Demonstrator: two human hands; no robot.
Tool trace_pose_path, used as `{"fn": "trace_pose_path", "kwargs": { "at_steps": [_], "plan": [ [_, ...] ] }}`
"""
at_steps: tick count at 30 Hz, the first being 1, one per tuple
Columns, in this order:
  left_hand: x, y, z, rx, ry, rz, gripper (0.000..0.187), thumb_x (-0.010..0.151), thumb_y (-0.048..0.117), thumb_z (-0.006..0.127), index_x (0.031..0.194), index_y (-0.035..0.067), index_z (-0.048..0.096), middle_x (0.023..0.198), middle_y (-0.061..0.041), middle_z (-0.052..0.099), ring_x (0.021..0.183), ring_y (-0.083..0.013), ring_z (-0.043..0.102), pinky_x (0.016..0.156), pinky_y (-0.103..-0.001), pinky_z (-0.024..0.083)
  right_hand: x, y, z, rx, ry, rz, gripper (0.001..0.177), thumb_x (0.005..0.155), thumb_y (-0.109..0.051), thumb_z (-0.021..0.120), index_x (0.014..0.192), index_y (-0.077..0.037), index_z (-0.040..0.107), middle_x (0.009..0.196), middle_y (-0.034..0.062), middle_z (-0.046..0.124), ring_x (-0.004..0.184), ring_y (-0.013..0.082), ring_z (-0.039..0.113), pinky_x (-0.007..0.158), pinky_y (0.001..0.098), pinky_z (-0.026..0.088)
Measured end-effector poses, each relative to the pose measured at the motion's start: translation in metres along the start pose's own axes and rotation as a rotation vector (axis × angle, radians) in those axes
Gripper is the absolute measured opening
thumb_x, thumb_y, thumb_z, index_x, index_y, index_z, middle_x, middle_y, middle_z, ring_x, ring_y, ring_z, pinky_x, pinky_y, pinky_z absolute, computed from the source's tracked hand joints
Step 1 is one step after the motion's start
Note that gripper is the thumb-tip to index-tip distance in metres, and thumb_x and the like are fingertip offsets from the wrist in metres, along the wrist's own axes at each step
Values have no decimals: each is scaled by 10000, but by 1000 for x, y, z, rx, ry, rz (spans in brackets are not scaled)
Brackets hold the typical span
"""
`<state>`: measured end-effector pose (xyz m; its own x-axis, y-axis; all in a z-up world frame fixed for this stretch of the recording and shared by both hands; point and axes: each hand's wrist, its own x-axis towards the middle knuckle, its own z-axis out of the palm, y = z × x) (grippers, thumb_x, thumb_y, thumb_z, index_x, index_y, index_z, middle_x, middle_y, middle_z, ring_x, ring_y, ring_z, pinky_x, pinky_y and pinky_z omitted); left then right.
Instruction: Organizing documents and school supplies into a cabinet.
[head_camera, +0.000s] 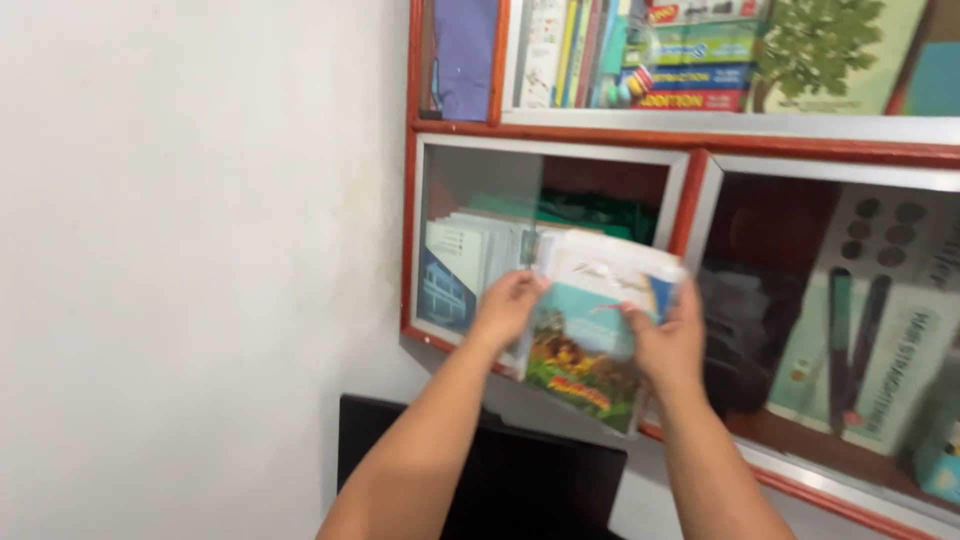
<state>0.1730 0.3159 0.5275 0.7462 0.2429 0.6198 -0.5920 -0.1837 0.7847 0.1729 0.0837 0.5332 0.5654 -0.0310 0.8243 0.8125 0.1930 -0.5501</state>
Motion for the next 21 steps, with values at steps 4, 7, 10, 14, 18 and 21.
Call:
{"fn": "trace_pose_path", "kwargs": {
  "at_steps": [4, 7, 10, 14, 18, 21],
  "plan": [
    [19, -37, 29, 39, -79, 100, 511, 927, 311, 679, 1350, 37, 593, 1224, -126, 716, 1120, -225, 688, 955, -358, 542, 14, -30, 31, -230, 105, -173, 576, 902, 63, 681, 1432, -10, 468, 1339, 164, 641, 1239, 242, 638, 1049, 350, 501],
    [5, -41, 55, 20, -96, 0, 649, 977, 392, 575, 1514, 73, 400, 1479, -158, 519, 1347, -286, 517, 1100, -394, 412, 22, -31, 57, -546, 240, -272, 552, 917, 38, 691, 1427, -12, 487, 1303, 221, 657, 1214, 320, 656, 1017, 390, 500],
    [16, -59, 79, -152, -55, -198, 670, 1037, 465, 442, 1599, 140, 274, 1647, -118, 324, 1505, -290, 327, 1200, -400, 275, 38, -9, 85, -698, 293, -333, 524, 918, 28, 677, 1409, -42, 507, 1240, 253, 683, 1160, 387, 687, 958, 426, 529],
    [54, -89, 92, -337, 140, -266, 608, 1048, 391, 371, 1588, 116, 323, 1628, -132, 337, 1508, -321, 317, 1215, -404, 267, 65, 33, 113, -724, 273, -196, 539, 915, 9, 653, 1420, -97, 497, 1160, 252, 706, 1088, 420, 702, 888, 455, 553],
    [78, -119, 95, 60, 306, -217, 558, 1066, 318, 316, 1548, 56, 415, 1572, -176, 430, 1464, -362, 361, 1203, -441, 250, 89, 58, 129, -786, 251, -79, 579, 914, 2, 640, 1450, -129, 464, 1135, 254, 705, 1039, 441, 696, 867, 480, 552],
    [84, -115, 95, 201, 420, -166, 578, 1060, 326, 332, 1557, 31, 336, 1667, -129, 270, 1546, -319, 195, 1235, -435, 134, 102, 74, 133, -823, 245, -103, 586, 904, 12, 635, 1444, -141, 466, 1143, 251, 706, 1034, 448, 691, 864, 486, 553]
  ]
}}
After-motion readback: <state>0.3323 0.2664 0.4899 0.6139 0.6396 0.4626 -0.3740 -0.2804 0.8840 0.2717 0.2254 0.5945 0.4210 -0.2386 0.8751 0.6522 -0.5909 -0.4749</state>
